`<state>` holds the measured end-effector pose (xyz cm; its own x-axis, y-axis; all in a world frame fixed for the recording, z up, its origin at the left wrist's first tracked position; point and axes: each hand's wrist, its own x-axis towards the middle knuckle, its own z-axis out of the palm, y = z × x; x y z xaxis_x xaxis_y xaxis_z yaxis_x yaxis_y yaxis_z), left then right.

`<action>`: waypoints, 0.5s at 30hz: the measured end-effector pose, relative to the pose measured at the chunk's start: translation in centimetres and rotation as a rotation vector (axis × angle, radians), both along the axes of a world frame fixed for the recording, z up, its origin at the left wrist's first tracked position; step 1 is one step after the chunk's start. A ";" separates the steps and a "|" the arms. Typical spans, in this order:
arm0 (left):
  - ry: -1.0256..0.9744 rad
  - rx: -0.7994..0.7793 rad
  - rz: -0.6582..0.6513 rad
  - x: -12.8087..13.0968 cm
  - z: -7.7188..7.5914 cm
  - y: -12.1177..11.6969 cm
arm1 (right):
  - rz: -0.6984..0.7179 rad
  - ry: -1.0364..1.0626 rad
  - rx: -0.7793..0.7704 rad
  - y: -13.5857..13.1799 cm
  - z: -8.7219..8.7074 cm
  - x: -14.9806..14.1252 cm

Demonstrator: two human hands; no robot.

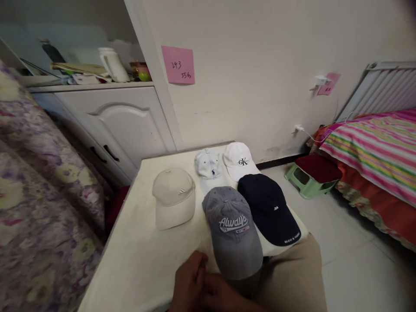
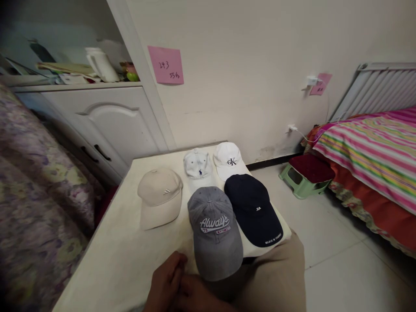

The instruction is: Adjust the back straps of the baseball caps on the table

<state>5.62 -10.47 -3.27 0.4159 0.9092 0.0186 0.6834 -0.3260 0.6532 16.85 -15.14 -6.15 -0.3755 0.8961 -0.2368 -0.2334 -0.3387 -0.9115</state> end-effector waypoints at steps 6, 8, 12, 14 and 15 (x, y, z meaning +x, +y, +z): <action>-0.010 0.010 0.017 0.1 0.0 0.0 | 0.023 0.034 -0.028 0.0 -0.7 -0.1; -0.016 0.012 0.019 0.2 0.1 0.0 | 0.010 0.026 -0.022 0.0 -0.5 0.0; -0.023 -0.018 0.020 0.1 0.0 0.0 | -0.006 0.010 -0.026 -0.2 0.0 0.2; -0.029 -0.030 0.016 0.0 0.0 0.0 | -0.007 -0.022 -0.007 -0.3 0.3 0.3; -0.034 -0.035 0.010 0.0 0.0 -0.1 | -0.014 -0.040 0.011 -0.4 0.5 0.4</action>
<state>5.61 -10.57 -3.31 0.4061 0.9138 0.0009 0.6638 -0.2957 0.6870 17.21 -15.55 -5.66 -0.3528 0.9040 -0.2416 -0.2011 -0.3254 -0.9239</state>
